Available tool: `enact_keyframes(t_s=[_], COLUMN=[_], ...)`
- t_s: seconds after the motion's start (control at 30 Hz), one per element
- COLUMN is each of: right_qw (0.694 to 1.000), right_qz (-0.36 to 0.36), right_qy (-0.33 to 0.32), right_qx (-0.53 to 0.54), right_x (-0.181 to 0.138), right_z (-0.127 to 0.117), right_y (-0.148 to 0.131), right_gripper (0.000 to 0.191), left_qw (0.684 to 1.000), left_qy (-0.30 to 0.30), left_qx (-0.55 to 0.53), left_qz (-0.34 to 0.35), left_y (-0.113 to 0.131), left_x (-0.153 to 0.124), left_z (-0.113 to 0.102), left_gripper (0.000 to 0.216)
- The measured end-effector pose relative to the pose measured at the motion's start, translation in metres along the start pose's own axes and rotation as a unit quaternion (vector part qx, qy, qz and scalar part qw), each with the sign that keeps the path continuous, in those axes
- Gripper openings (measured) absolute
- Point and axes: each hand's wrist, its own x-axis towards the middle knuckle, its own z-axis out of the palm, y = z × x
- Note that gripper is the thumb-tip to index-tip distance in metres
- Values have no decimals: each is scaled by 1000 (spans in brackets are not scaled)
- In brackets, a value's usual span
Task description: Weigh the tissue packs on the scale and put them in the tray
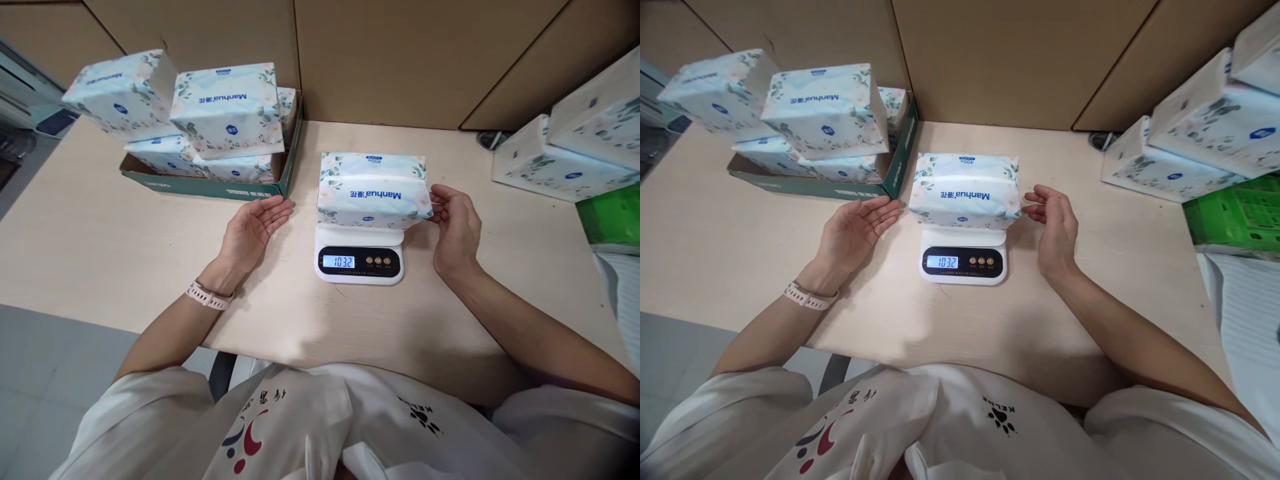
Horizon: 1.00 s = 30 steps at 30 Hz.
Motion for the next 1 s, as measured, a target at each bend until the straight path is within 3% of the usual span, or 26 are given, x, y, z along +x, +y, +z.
enact_keyframes(t_s=[0.6, 0.87, 1.0], right_qw=[999, 999, 1000], right_qz=[-34, -45, -25], right_qy=[18, -17, -13], right_qx=[0, -10, -4], right_x=[1, 6, 4], right_z=[5, -1, 0], right_y=[2, 16, 10], right_gripper=[42, 39, 38], left_qw=[1000, 1000, 1000], left_qy=[-3, -2, -8], left_qx=[-6, -6, -7], left_qz=[8, 11, 14], left_y=[0, -2, -2], left_x=[-2, -1, -1], left_z=[1, 1, 0], left_gripper=[37, 37, 36])
